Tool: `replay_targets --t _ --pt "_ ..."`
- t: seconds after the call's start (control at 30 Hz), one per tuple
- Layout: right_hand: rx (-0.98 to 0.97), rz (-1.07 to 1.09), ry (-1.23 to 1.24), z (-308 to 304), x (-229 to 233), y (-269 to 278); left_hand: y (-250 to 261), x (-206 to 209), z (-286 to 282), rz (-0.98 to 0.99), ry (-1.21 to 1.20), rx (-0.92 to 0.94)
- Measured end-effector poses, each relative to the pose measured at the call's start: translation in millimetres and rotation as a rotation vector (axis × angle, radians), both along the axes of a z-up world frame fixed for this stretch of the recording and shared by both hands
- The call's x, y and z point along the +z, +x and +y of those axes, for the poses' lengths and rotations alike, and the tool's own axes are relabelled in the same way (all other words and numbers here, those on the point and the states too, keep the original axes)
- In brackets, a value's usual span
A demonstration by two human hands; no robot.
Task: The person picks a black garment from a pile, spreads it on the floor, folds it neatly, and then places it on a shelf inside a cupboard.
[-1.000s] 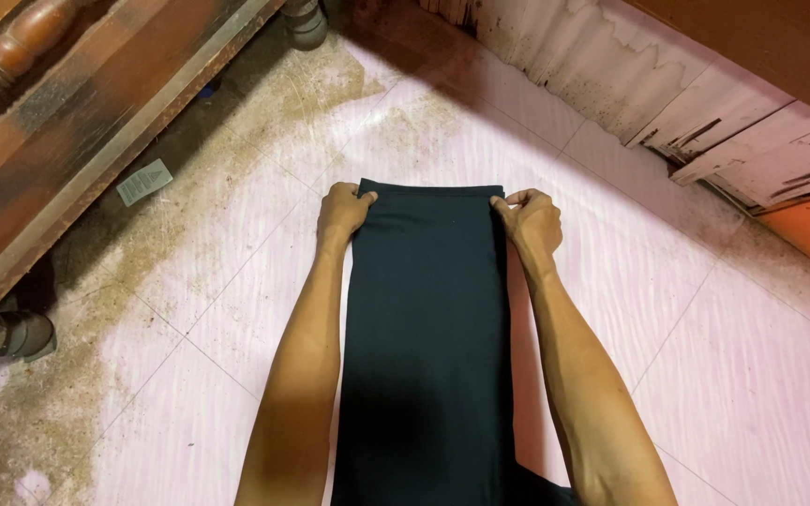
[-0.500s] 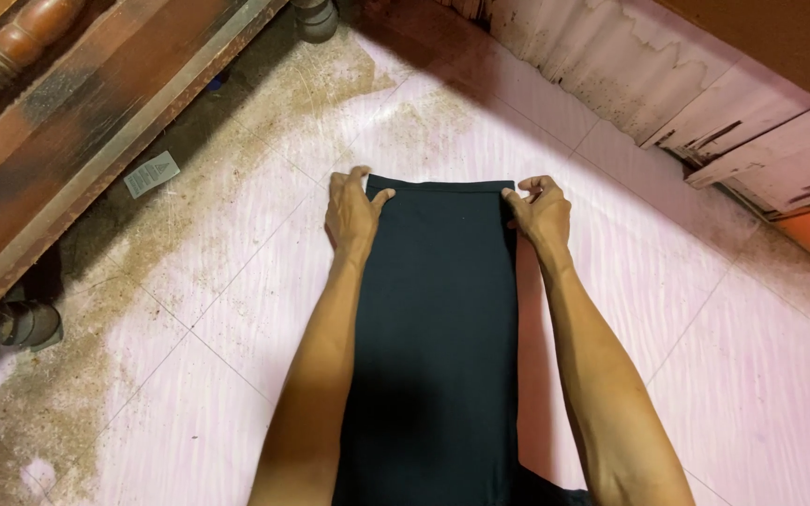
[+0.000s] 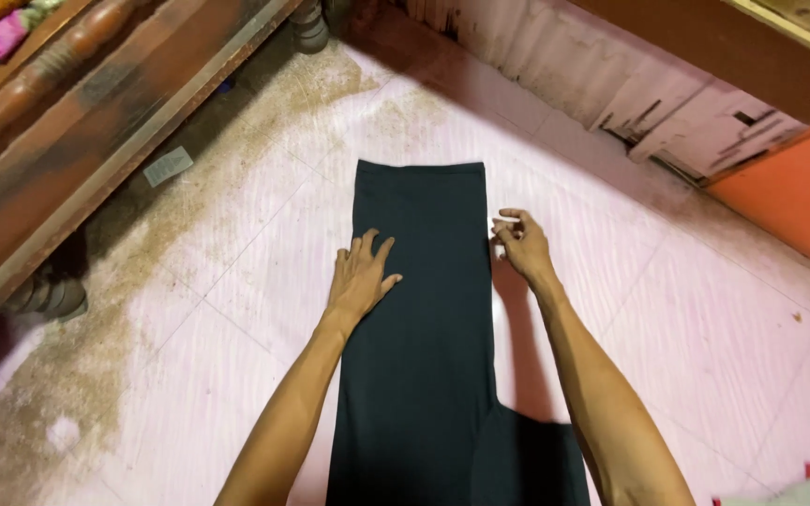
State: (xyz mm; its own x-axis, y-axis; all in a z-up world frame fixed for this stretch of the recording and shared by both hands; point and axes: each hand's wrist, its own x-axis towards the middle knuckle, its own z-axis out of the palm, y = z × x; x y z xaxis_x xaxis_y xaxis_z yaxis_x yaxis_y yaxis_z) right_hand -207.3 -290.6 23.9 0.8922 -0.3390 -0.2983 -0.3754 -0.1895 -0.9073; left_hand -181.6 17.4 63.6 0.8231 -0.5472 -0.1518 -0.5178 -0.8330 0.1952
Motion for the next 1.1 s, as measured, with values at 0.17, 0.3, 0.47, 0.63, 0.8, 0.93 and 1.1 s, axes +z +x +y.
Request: replay_targets --t 0.17,0.3,0.47,0.63,0.8,0.93,1.1 --pt "0.254 0.129 -0.464 17.1 -0.6 -43.0 -38.0 6.0 5.9 0.071 0.054 -0.065" --pt "0.882 0.223 -0.989 71.1 58.0 -96.0 -61.7 23.1 9.8 0.19 0.227 -0.17" --pt "0.993 0.369 -1.136 80.3 61.8 -90.7 -63.9 48.8 2.7 0.314 0.344 -0.109" --pt "0.966 0.4 -1.114 73.9 59.5 -55.2 -25.0 33.8 -2.9 0.313 0.323 -0.071" --pt "0.917 0.424 -1.069 64.3 61.9 -6.7 26.5 22.9 -13.1 0.316 0.271 -0.054" --pt "0.885 0.403 -1.078 51.5 49.8 38.5 73.5 14.9 -26.0 0.304 0.249 -0.042" --pt "0.733 0.291 -1.17 53.2 57.1 60.3 98.4 12.2 -45.1 0.102 0.289 -0.013"
